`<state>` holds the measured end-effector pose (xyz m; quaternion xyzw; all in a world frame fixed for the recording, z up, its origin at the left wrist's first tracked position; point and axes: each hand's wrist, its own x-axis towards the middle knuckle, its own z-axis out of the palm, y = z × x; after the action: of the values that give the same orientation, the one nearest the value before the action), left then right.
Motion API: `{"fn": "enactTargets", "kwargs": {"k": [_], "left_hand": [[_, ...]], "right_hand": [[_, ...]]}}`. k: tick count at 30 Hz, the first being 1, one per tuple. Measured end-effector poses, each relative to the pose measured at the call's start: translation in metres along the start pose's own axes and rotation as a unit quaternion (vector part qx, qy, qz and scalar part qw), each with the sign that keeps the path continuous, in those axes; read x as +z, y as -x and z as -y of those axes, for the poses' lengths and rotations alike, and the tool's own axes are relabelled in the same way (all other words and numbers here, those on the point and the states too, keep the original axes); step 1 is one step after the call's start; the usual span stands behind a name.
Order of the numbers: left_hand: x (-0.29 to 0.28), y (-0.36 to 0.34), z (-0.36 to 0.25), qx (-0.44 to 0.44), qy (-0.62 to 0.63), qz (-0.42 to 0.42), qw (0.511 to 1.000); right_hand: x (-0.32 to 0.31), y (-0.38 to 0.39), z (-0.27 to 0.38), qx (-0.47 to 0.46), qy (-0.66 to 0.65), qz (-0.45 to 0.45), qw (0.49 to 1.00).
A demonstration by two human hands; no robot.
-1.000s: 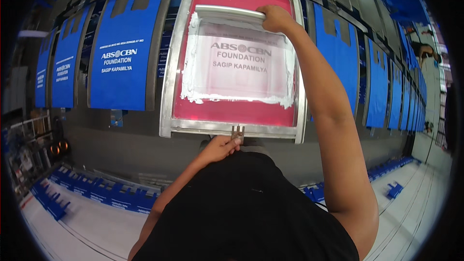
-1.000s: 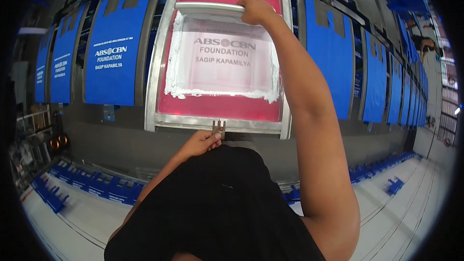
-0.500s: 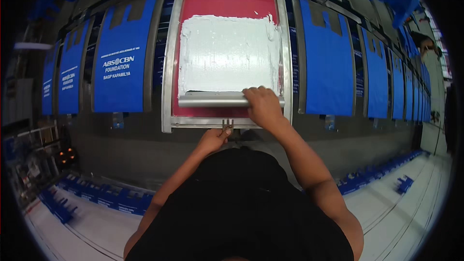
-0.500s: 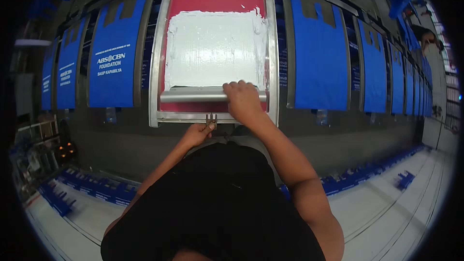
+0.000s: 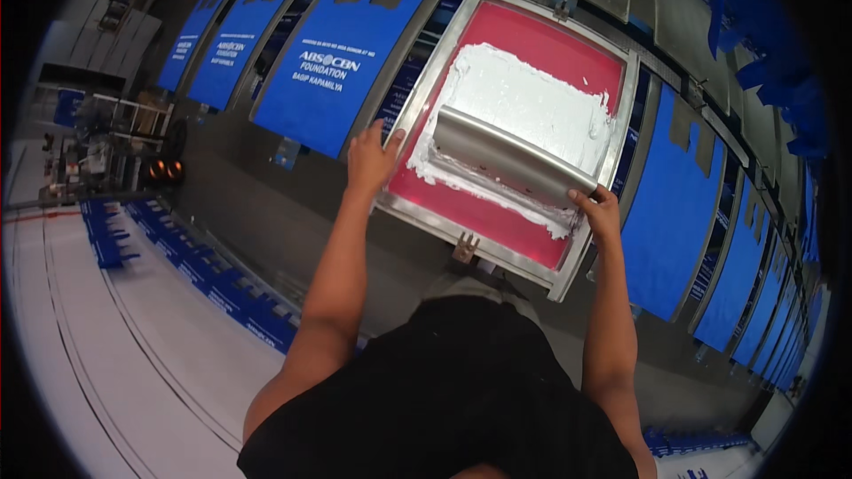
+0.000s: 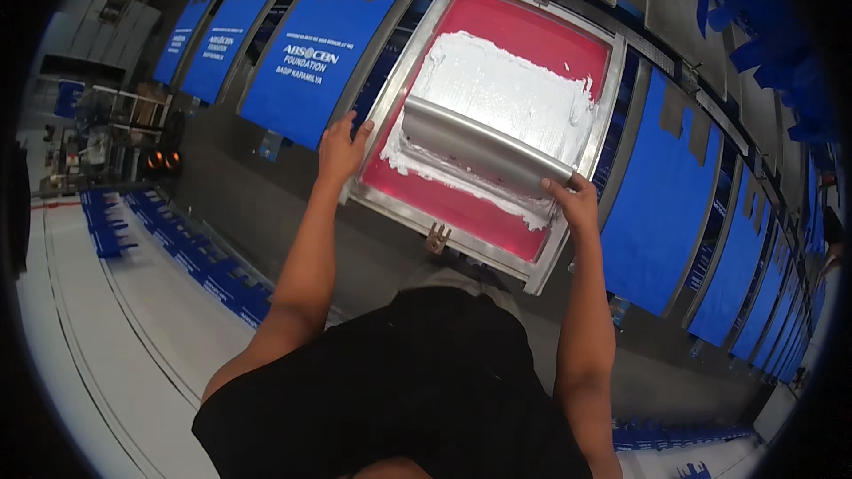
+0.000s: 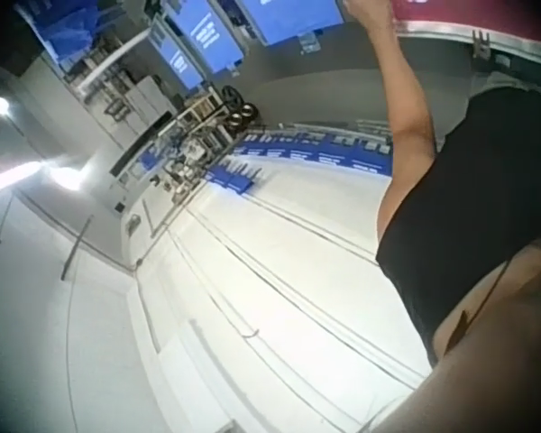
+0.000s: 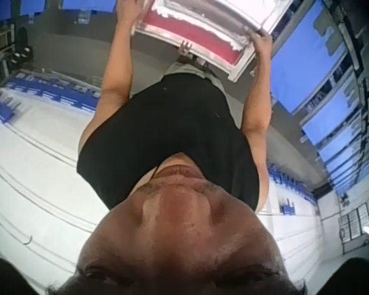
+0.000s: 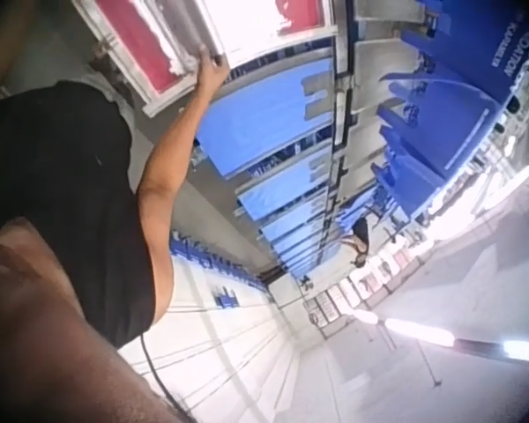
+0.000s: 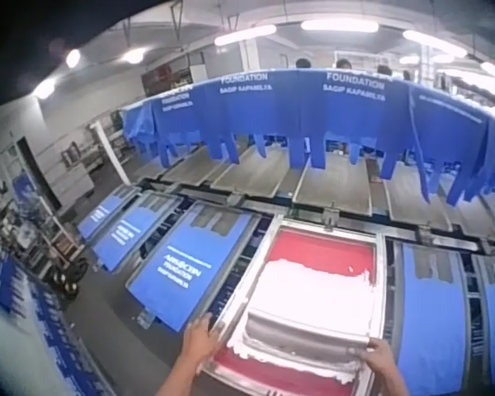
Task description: Manually printing white ink designs onto blue shirts using a screen printing press.
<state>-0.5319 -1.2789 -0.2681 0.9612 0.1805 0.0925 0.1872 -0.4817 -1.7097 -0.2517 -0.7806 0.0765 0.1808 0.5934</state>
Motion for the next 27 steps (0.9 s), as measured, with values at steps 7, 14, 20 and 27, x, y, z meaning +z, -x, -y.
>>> {"fn": "enactTargets", "kwargs": {"k": [7,14,20,27], "left_hand": [[0.031,-0.013,0.013,-0.118,0.395,0.192,0.891],[0.050,-0.004,0.013,-0.124,0.411,0.208,0.879],[0.073,-0.010,0.023,-0.087,0.401,0.224,0.884],[0.069,-0.004,0.036,-0.122,0.410,0.193,0.883]], "right_hand": [[-0.014,0.004,0.000,0.058,-0.079,-0.036,0.995],[-0.017,0.009,0.027,0.052,-0.012,-0.073,0.996],[-0.011,0.012,0.032,0.063,-0.003,-0.114,0.992],[-0.008,0.005,0.017,0.041,-0.020,-0.085,0.995]]}}
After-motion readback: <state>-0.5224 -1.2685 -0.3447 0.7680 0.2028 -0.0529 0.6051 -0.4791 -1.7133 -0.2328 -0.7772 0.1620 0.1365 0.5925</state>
